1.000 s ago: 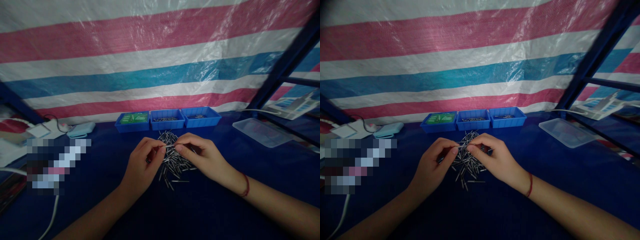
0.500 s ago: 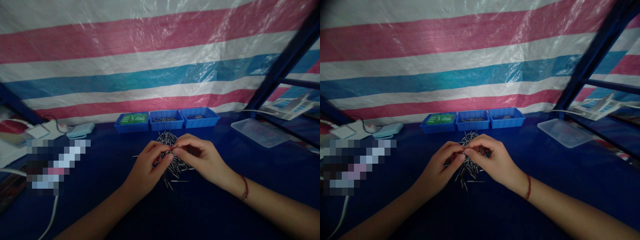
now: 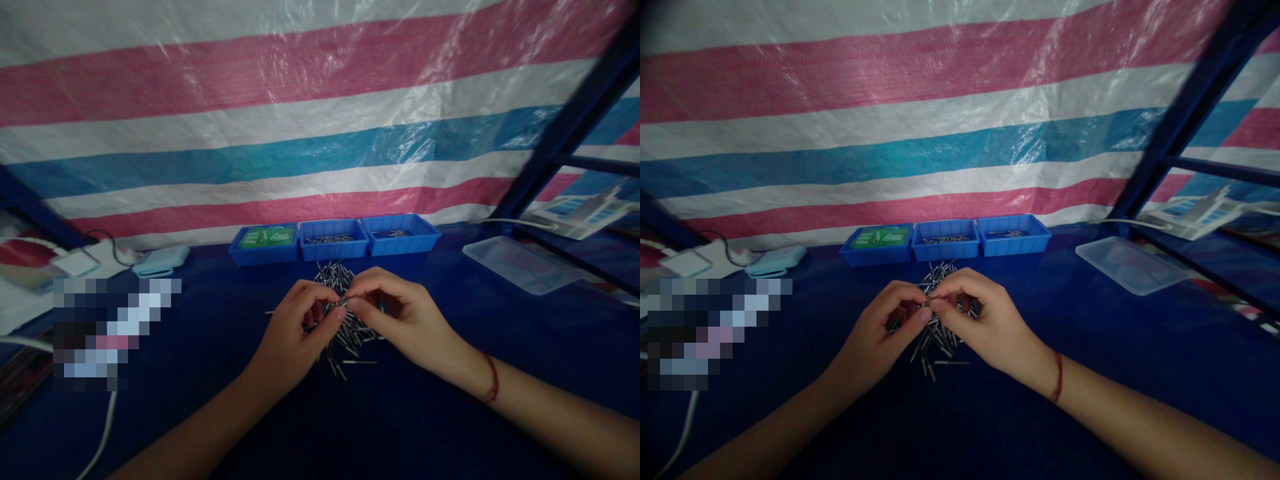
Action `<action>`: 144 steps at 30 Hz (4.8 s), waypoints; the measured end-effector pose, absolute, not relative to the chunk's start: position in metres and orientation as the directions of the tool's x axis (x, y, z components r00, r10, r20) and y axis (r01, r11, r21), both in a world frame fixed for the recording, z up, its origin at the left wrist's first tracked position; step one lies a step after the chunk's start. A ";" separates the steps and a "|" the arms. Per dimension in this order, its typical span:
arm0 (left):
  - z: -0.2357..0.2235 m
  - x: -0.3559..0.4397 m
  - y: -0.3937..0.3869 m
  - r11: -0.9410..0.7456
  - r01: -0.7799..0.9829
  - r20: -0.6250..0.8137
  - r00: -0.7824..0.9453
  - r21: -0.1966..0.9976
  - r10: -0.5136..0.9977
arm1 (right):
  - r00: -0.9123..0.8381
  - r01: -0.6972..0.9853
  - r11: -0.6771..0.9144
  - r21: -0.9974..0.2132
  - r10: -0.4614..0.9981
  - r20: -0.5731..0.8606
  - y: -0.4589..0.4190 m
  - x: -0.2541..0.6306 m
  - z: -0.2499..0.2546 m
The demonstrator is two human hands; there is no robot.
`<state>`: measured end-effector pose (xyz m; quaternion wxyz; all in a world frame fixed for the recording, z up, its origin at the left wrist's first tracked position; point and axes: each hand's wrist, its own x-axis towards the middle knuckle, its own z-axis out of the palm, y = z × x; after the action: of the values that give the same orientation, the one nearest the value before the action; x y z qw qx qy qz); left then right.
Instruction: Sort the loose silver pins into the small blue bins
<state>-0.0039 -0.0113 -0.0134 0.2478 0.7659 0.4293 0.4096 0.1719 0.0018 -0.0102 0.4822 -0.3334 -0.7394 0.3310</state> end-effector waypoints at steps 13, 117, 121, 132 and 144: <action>-0.017 -0.007 -0.011 -0.590 0.461 0.556 0.223 0.663 0.800 | -0.314 0.191 0.573 -0.797 0.805 0.504 0.005 0.170 -0.017; -0.018 -0.012 -0.007 -0.641 0.467 0.431 0.483 0.609 0.762 | -0.399 0.212 0.578 -0.788 0.787 0.470 0.006 0.176 -0.014; -0.017 -0.011 -0.007 -0.646 0.473 0.425 0.496 0.599 0.757 | -0.395 0.214 0.576 -0.789 0.790 0.469 0.004 0.176 -0.013; -0.019 -0.012 -0.006 -0.657 0.489 0.463 0.468 0.574 0.753 | -0.413 0.204 0.618 -0.759 0.757 0.506 0.004 0.175 -0.013; -0.016 -0.012 -0.007 -0.656 0.529 0.538 0.383 0.539 0.751 | -0.397 0.218 0.652 -0.726 0.739 0.545 0.003 0.175 -0.013</action>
<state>-0.0119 -0.0068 -0.0155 0.1403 0.8196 0.3903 0.3952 0.1752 0.0026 -0.0134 0.4569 -0.3044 -0.7857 0.2849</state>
